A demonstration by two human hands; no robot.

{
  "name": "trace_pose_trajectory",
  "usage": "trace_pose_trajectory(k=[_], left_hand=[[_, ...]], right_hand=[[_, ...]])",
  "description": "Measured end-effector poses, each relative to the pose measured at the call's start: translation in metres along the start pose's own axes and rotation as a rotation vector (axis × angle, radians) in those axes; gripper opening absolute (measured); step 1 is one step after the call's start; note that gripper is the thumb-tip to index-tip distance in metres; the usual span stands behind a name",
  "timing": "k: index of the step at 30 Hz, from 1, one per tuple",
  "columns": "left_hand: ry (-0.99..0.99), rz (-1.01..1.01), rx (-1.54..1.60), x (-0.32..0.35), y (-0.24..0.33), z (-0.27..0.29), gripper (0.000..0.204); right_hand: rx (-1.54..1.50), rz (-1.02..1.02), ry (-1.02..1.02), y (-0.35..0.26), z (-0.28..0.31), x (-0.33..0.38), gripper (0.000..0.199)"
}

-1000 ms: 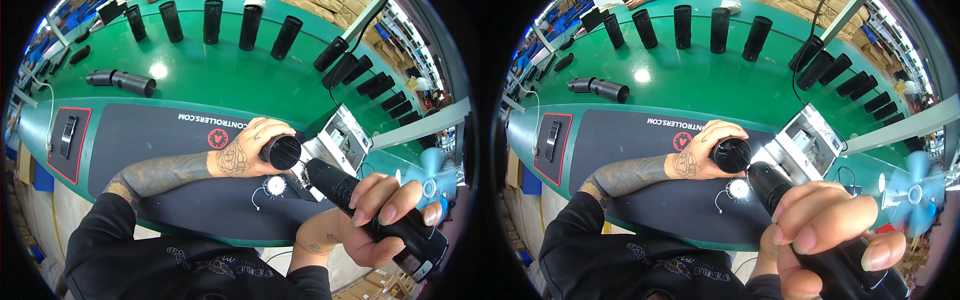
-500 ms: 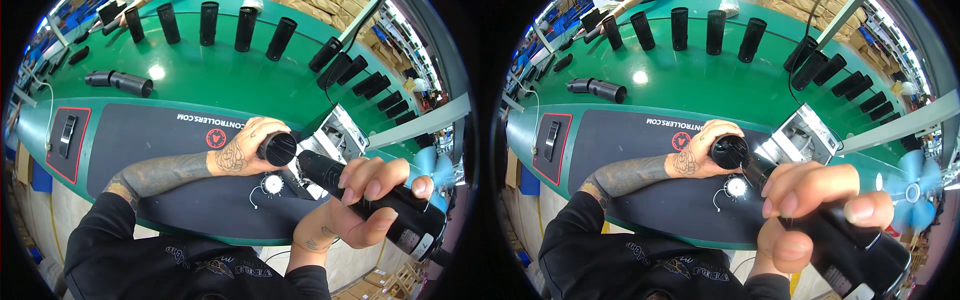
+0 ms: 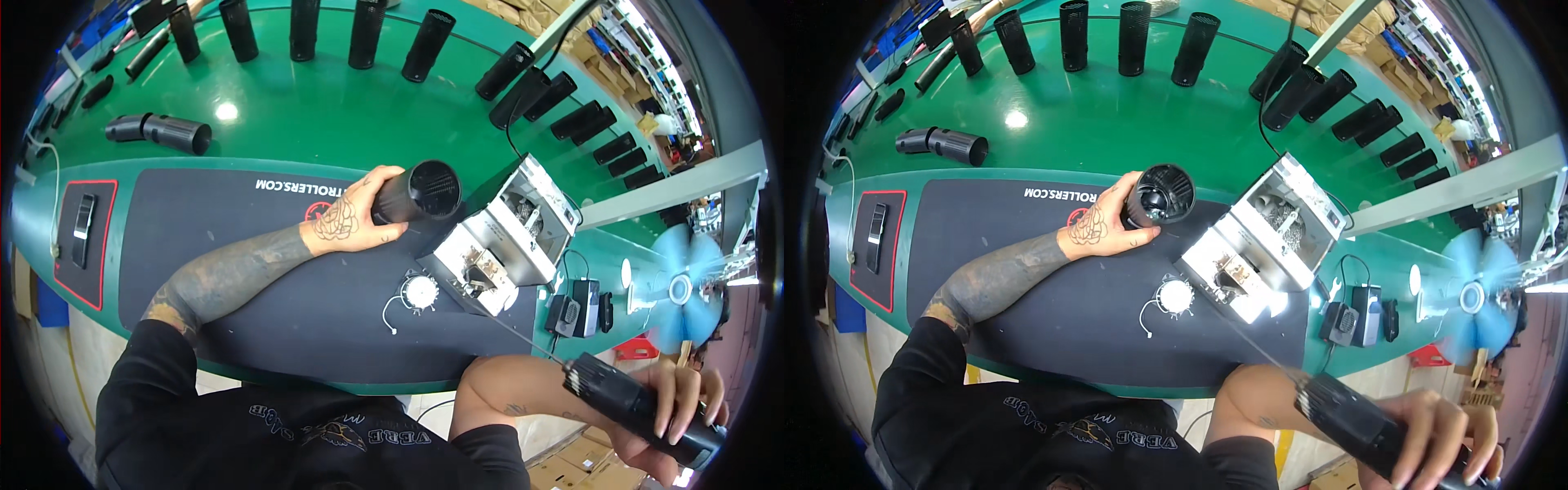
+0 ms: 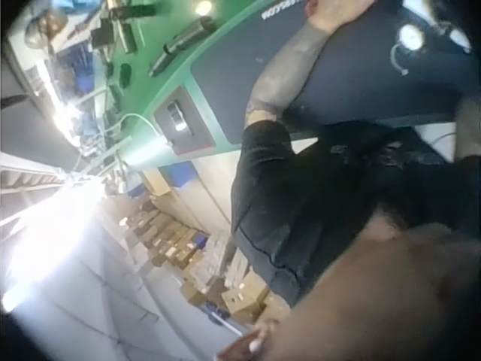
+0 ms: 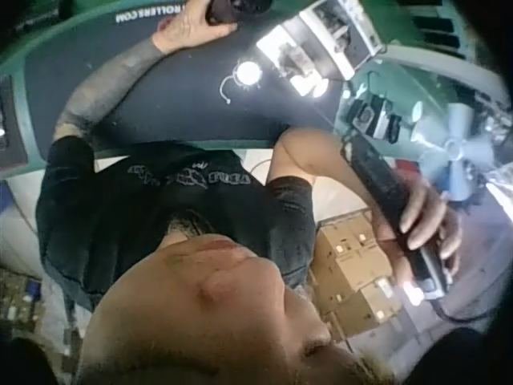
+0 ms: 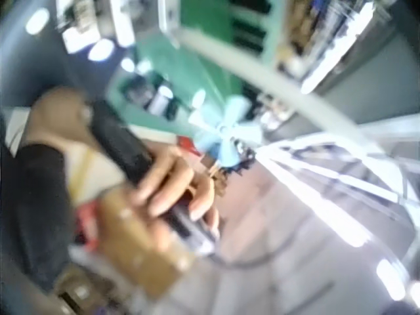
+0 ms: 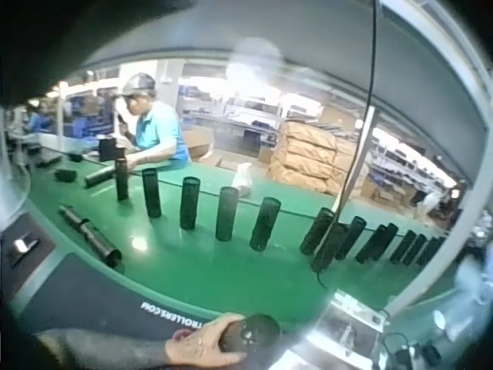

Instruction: The person takes cylindrical tubes one by one, drives screws inside each using an electric screwdriver, and sets the finished tubes upright in a row on the table.

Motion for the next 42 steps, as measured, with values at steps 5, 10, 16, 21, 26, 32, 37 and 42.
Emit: trace_pose_trajectory(k=[5, 10, 16, 21, 26, 32, 37, 42], left_hand=[[-0.008, -0.140, -0.165, -0.005, 0.008, -0.005, 0.071], [0.018, -0.192, -0.121, -0.008, 0.006, -0.011, 0.068], [0.014, -0.198, 0.033, -0.011, 0.008, -0.010, 0.064], [-0.005, -0.162, -0.090, -0.005, 0.010, -0.003, 0.065], [0.000, -0.235, -0.005, -0.007, 0.010, 0.001, 0.064], [0.021, -0.222, -0.058, -0.005, 0.010, -0.003, 0.062], [0.061, -0.207, -0.009, -0.006, 0.012, -0.003, 0.064], [0.032, -0.214, -0.085, -0.005, 0.016, 0.002, 0.064]], right_hand=[[0.184, -0.096, -0.298, 0.025, 0.017, -0.009, 0.048], [0.338, -0.085, -0.290, 0.053, 0.016, -0.002, 0.062], [0.114, -0.255, -0.049, 0.048, 0.034, -0.004, 0.054], [-0.127, -0.293, -0.029, 0.024, 0.059, -0.016, 0.060], [-0.365, 0.013, -0.011, -0.005, 0.054, -0.006, 0.048], [-0.176, 0.115, -0.122, 0.039, 0.003, 0.006, 0.032], [0.169, 0.026, -0.214, 0.091, -0.014, 0.007, 0.039], [0.196, -0.064, -0.349, 0.104, -0.012, 0.008, 0.039]])
Point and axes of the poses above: each hand's wrist, its own x-axis away from the middle knuckle, its own z-axis out of the back of the hand, y = z × x, the point moved 3 cm from there along -x, towards the middle knuckle, and after that the axes turned 2 degrees about -y, right-handed, at the moved point
